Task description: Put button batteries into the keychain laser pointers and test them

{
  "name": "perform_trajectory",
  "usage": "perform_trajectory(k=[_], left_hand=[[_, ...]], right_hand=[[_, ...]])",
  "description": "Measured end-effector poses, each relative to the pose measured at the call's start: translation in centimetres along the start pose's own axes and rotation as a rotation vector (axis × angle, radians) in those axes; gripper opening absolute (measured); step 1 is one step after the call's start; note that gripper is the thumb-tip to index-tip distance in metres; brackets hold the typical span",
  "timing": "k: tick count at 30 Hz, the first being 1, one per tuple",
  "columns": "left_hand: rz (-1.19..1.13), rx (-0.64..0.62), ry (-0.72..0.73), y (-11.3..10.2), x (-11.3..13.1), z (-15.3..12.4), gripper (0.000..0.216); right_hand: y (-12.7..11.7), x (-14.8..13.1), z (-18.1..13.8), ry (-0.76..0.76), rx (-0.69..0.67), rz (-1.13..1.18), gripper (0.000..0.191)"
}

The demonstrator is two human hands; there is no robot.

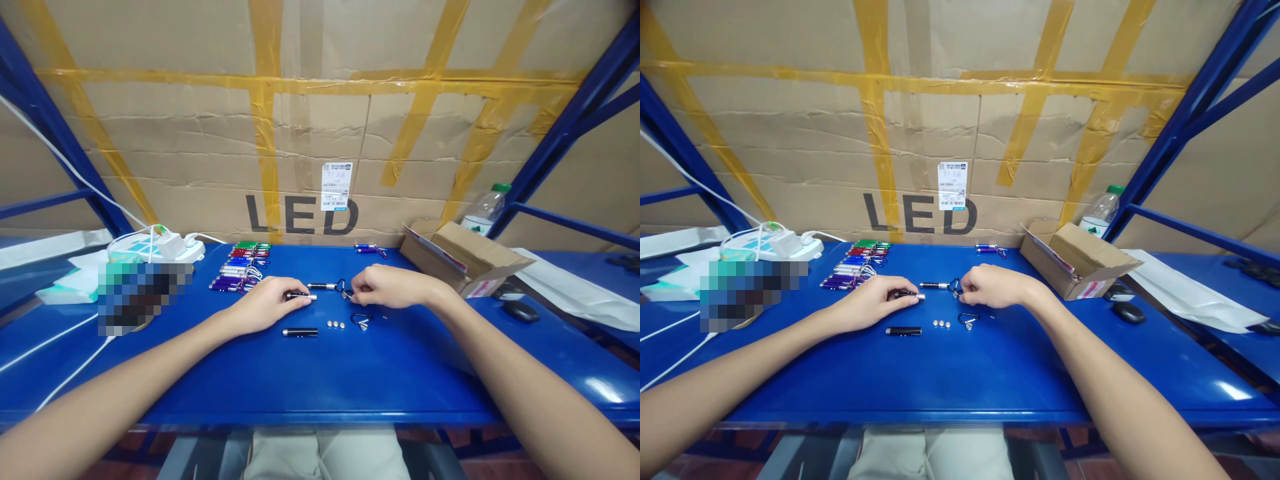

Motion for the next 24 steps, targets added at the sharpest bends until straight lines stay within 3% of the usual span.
perform_trajectory(k=[3, 11, 17, 24], left_hand=[[-0.001, -0.003, 0.000, -0.01, -0.02, 0.02, 0.036], [-0.003, -0.004, 0.003, -0.01, 0.04, 0.04, 0.038], [-0.012, 0.001, -0.004, 0.00, -0.08, 0.02, 0.037], [-0.007, -0.003, -0.007, 0.07, -0.24, 0.05, 0.038]], right_hand=[[-0.11, 0.16, -0.02, 0.033, 0.042, -0.039, 0.021], [0.15, -0.04, -0.24, 0.006, -0.128, 0.008, 0.026], [0.05, -0.19, -0.11, 0.037, -0.069, -0.027, 0.027], [0.26, -0.34, -0.31, 0.010, -0.144, -0.014, 0.035]])
Point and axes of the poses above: each hand's wrist, its own z-axis towards the middle knuckle, its own y-axis out of the palm, x = y × z, the point moved 1 cm from there along z, towards the middle knuckle, and after that the axes turned 10 degrees about y, right-handed, at the moved point
